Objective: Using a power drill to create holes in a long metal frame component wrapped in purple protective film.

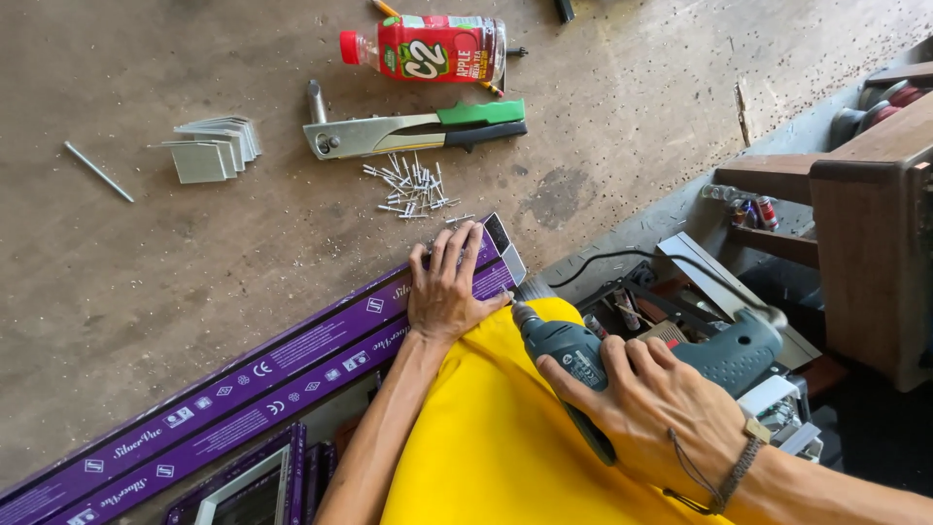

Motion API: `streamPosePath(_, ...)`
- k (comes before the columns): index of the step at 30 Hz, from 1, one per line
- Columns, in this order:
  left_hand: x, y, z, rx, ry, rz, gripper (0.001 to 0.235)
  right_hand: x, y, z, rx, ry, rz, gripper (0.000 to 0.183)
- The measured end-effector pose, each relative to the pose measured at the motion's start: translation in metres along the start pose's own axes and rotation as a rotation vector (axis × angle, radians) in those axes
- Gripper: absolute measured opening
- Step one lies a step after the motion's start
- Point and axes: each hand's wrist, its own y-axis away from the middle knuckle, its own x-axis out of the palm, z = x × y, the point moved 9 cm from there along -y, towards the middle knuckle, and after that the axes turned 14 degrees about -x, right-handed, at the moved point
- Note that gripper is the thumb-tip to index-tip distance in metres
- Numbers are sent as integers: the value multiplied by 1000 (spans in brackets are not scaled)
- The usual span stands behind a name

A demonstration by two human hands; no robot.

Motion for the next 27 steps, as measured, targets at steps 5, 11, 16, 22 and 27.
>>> streamPosePath(5,-2,0,-1,7,-22,0,113,-1,-3,0,-12,151,-104,62)
streamPosePath(11,-2,2,-1,-18,22,14,110,-20,34,-27,100,-233,-74,81)
streamPosePath(16,-2,-9,6,-131,104,12,100,7,72,-73,532,-476,183,100)
streamPosePath(22,-14,-13,7,-262,282,-61,68,-5,45,-94,517,-658,-298,84)
streamPosePath(27,-9,-26,3,-291,176,-84,82,6,18,-104,468,-639,-250,87)
